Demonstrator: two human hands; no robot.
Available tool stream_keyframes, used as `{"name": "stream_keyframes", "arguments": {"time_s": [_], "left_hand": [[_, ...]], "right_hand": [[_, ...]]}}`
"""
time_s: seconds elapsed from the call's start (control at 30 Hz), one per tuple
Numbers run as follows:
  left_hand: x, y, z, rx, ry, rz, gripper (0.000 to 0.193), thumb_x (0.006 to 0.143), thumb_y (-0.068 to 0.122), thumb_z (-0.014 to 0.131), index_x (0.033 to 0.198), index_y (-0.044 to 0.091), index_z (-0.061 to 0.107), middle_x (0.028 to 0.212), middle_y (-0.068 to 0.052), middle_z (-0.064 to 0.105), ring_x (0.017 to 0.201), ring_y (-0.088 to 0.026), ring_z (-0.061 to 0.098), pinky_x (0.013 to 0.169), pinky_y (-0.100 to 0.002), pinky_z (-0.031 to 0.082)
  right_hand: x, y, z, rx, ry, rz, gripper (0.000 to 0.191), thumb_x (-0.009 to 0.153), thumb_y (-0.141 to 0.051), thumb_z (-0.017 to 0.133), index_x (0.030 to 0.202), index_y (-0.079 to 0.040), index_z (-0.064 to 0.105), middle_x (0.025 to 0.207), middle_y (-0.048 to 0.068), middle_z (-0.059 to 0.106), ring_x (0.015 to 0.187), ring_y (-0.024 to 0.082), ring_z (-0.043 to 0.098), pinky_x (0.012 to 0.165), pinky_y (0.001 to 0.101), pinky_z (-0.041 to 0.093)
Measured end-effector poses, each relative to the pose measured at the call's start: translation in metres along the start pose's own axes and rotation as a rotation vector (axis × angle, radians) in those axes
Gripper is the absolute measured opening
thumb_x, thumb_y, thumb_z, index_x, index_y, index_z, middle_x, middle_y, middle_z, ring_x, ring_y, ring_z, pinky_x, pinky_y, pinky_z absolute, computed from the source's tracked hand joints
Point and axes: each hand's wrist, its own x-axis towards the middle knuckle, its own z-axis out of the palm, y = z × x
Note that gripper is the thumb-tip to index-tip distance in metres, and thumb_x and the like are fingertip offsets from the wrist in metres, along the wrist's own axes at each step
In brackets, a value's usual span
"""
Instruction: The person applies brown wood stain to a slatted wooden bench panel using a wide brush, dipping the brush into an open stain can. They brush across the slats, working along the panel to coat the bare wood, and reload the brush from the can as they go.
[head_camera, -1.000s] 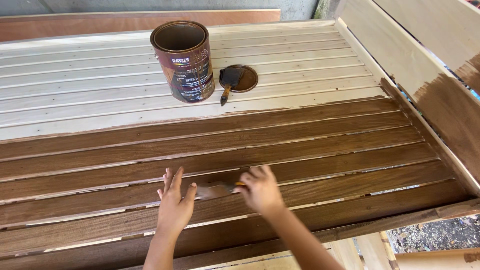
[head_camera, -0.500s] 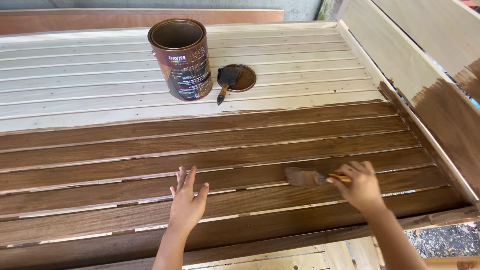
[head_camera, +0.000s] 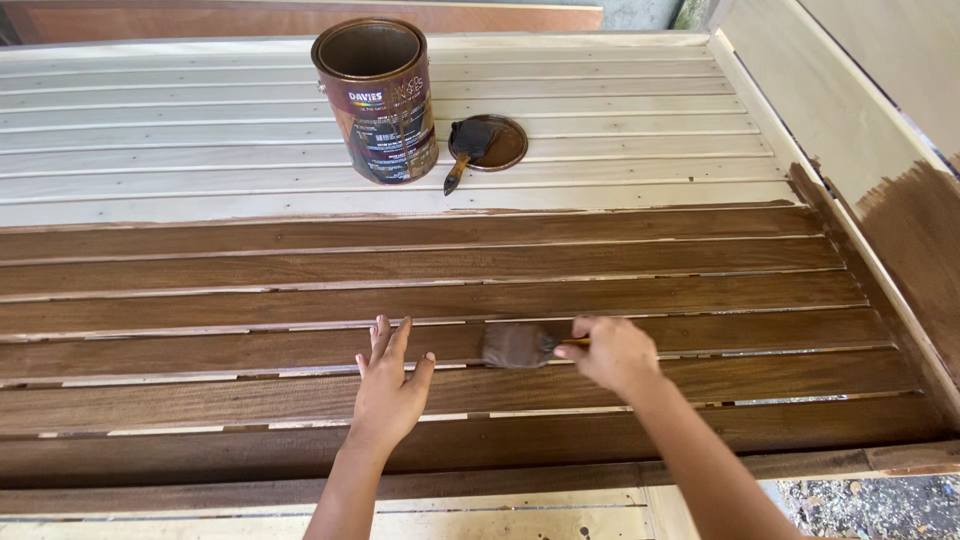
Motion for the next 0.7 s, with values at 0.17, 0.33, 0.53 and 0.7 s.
{"name": "stream_keyframes", "arguments": {"time_s": [0.17, 0.33, 0.53, 0.7], "left_hand": [[-0.003, 0.005, -0.001, 0.062, -0.051, -0.075, 0.066, 0.098, 0.036, 0.053, 0.156, 0.013, 0.030, 0.168, -0.017, 0.010, 0.157, -0.028, 0.002, 0.125, -0.052, 0.001], [-0.005, 0.006, -0.003, 0.046, -0.024, -0.087, 0.067, 0.097, 0.035, 0.055, 0.157, 0.014, 0.031, 0.168, -0.017, 0.011, 0.157, -0.028, 0.002, 0.125, -0.051, 0.001], [-0.006, 0.000, -0.005, 0.070, 0.003, -0.096, 0.067, 0.097, 0.035, 0.056, 0.157, 0.014, 0.032, 0.168, -0.018, 0.011, 0.157, -0.031, 0.004, 0.125, -0.053, 0.002], [-0.007, -0.005, -0.008, 0.048, 0.054, -0.063, 0.068, 0.096, 0.035, 0.058, 0.155, 0.012, 0.035, 0.167, -0.021, 0.013, 0.156, -0.033, 0.006, 0.124, -0.054, 0.003]], "right_hand": [[-0.001, 0.070, -0.027, -0.130, -0.177, 0.175, 0.058, 0.091, -0.066, 0.060, 0.131, -0.024, 0.064, 0.104, 0.009, 0.075, 0.097, 0.023, 0.076, 0.084, 0.0403, 0.065], [-0.009, 0.147, -0.042, -0.105, -0.054, 0.230, 0.058, 0.082, -0.066, 0.069, 0.120, -0.022, 0.073, 0.098, 0.006, 0.077, 0.097, 0.022, 0.075, 0.082, 0.0411, 0.061], [0.019, 0.081, -0.002, -0.116, -0.176, 0.083, 0.062, 0.091, -0.072, 0.053, 0.134, -0.028, 0.062, 0.072, 0.006, 0.069, 0.072, 0.019, 0.071, 0.060, 0.0354, 0.057], [0.025, -0.017, 0.033, 0.046, -0.030, -0.298, 0.057, 0.086, -0.056, 0.069, 0.120, -0.010, 0.062, 0.087, 0.010, 0.071, 0.074, 0.019, 0.068, 0.066, 0.0387, 0.063]]}}
